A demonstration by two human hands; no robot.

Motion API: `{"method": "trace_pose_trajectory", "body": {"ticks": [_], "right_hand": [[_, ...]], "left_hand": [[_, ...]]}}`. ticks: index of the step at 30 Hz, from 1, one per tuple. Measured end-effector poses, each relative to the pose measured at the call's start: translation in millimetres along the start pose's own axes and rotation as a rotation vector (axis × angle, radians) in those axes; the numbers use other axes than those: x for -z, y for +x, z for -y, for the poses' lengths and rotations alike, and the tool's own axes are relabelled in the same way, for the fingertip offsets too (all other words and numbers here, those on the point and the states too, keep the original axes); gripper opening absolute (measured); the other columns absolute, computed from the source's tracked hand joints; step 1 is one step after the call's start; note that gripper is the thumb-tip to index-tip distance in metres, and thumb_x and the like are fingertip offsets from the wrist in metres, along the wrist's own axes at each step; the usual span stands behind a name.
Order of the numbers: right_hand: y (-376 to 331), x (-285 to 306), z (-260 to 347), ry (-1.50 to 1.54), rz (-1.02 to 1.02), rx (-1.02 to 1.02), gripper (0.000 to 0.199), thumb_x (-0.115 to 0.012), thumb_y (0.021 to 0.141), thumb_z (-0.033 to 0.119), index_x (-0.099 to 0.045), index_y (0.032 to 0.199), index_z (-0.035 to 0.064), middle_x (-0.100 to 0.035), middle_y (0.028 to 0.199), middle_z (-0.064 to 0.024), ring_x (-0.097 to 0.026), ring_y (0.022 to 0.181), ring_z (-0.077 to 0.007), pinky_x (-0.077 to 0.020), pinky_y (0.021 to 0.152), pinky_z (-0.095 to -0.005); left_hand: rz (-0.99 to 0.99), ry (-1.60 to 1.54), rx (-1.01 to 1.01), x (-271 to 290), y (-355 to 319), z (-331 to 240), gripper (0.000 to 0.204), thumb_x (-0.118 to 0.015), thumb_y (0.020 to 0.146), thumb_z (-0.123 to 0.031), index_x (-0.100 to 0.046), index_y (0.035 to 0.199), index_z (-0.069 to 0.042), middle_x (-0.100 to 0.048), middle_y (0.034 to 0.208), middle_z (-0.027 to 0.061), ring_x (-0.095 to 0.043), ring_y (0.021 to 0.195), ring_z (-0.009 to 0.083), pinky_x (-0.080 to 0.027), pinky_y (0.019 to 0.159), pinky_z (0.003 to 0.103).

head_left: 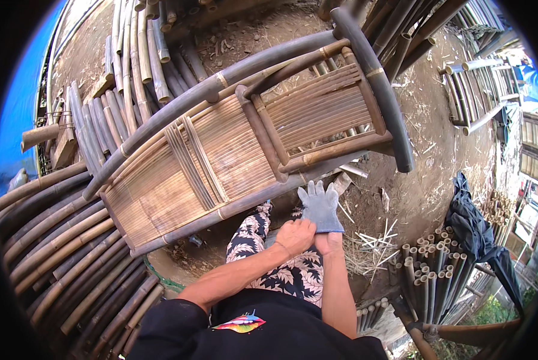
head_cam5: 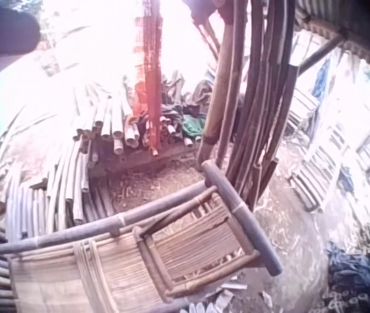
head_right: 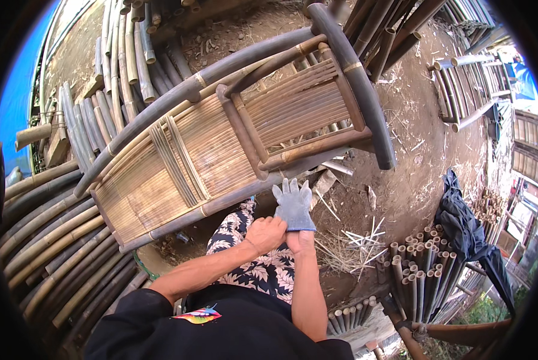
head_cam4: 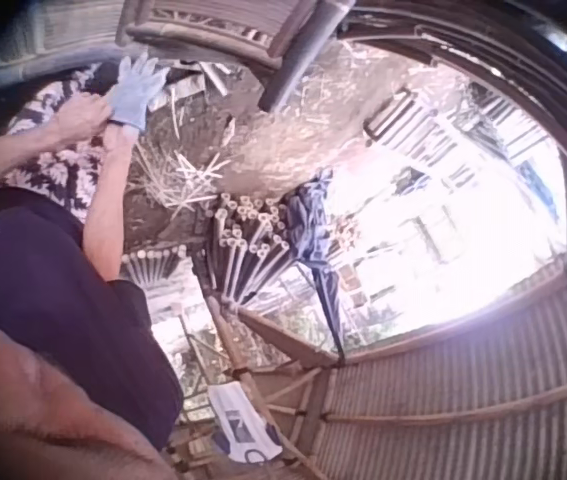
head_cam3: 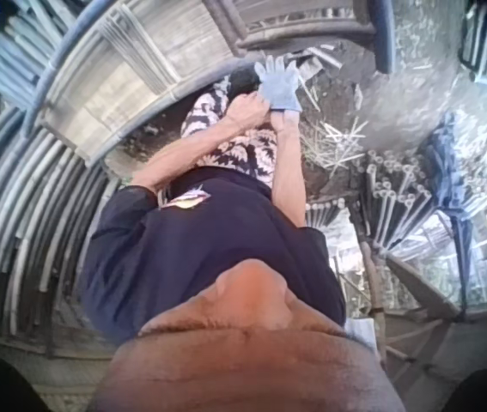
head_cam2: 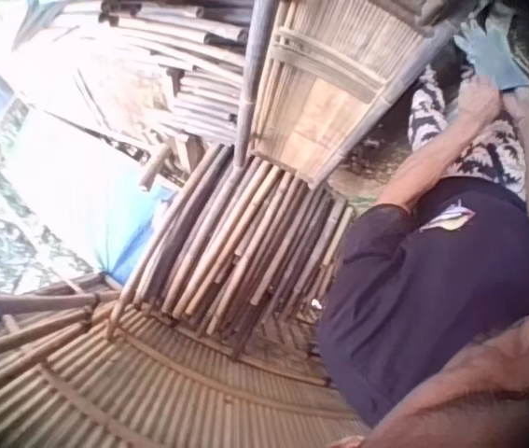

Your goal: The person builds a bamboo structure by hand, using a thin cord to lash together bamboo slats and support poles.

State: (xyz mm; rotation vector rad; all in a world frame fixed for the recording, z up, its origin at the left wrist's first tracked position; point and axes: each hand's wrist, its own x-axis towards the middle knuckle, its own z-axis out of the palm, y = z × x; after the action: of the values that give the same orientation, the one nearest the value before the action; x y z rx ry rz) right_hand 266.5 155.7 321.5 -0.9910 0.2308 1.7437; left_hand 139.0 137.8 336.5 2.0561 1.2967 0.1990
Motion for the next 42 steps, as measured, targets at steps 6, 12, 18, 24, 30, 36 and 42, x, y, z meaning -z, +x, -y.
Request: {"method": "trace_pose_trajectory", "body": {"ticks": [6,12,18,24,30,36,42], "right_hand": [[33.1,44.7,27.4,0.23,0.331,-0.191,0.072,-0.043,0.101,0.059,-0.041,0.15,0.0072,-0.064,0.127,-0.0215,-0.06,0.117,-0.0375,-0.0432,0.105,-0.0581],[19.6,33.3,79.5,0.004,0.231,-0.585,0.086,-0.034,0.092,0.08,-0.041,0.152,0.0183,-0.064,0.125,-0.0237,-0.06,0.112,-0.049,-0.0473,0.094,-0.0638],[21.5,45.0,114.6,0.387,0.242,-0.419,0.046,-0.048,0.099,0.05,-0.057,0.133,0.0192,-0.058,0.136,-0.011,-0.06,0.118,-0.0362,-0.0443,0.102,-0.062],[23.9,91.3,136.5,0.139,0.039,-0.076,0.018,-0.06,0.096,0.014,-0.063,0.113,0.0175,-0.066,0.09,0.0026,-0.069,0.086,-0.0224,-0.0452,0.106,-0.0552],[-1.4,40.8,164.9,0.153,0.208,-0.374,0.033,-0.06,0.1,0.032,-0.061,0.123,0.0087,-0.059,0.131,-0.0005,-0.056,0.116,-0.0353,-0.047,0.101,-0.0542],[24.2,85.0,176.6,0.295,0.356,-0.113,0.046,-0.047,0.105,0.039,-0.053,0.139,0.0088,-0.056,0.142,-0.0105,-0.052,0.125,-0.0323,-0.0368,0.111,-0.0541],[25.1,44.4,153.7,0.066,0.285,-0.208,0.057,-0.043,0.104,0.052,-0.051,0.143,0.0118,-0.053,0.147,-0.0124,-0.048,0.133,-0.0376,-0.0335,0.114,-0.056]], "left_hand": [[-0.072,-0.308,-0.246,0.3,2.9,-55.1,0.015,-0.063,0.083,-0.02,-0.056,0.081,-0.008,-0.058,0.077,0.0095,-0.065,0.073,0.0284,-0.053,0.067,0.042],[-0.039,-0.293,-0.189,-25.4,23.9,-94.5,0.013,-0.064,0.083,-0.02,-0.058,0.084,-0.009,-0.058,0.08,0.0079,-0.064,0.076,0.0275,-0.053,0.069,0.04],[-0.107,-0.299,-0.017,-46.7,37.4,-137.4,0.014,-0.064,0.083,-0.02,-0.059,0.083,-0.008,-0.057,0.078,0.0084,-0.064,0.076,0.0283,-0.053,0.069,0.041],[-0.112,-0.4,-0.077,-61.3,55.6,-162.0,0.014,-0.064,0.083,-0.02,-0.056,0.08,-0.008,-0.055,0.076,0.0093,-0.062,0.074,0.0294,-0.052,0.069,0.041],[-0.1,-0.482,-0.135,-70.4,61.7,-180.2,0.014,-0.061,0.084,-0.018,-0.054,0.081,-0.007,-0.055,0.077,0.0106,-0.062,0.074,0.0319,-0.05,0.067,0.043],[-0.088,-0.643,-0.094,-60.6,59.8,-186.7,0.014,-0.059,0.087,-0.017,-0.053,0.083,-0.005,-0.053,0.078,0.0126,-0.061,0.074,0.0345,-0.049,0.065,0.046],[-0.111,-0.734,-0.042,-74.8,52.8,-164.4,0.014,-0.059,0.087,-0.016,-0.052,0.083,-0.005,-0.053,0.077,0.0129,-0.061,0.073,0.0355,-0.048,0.064,0.047]]}}
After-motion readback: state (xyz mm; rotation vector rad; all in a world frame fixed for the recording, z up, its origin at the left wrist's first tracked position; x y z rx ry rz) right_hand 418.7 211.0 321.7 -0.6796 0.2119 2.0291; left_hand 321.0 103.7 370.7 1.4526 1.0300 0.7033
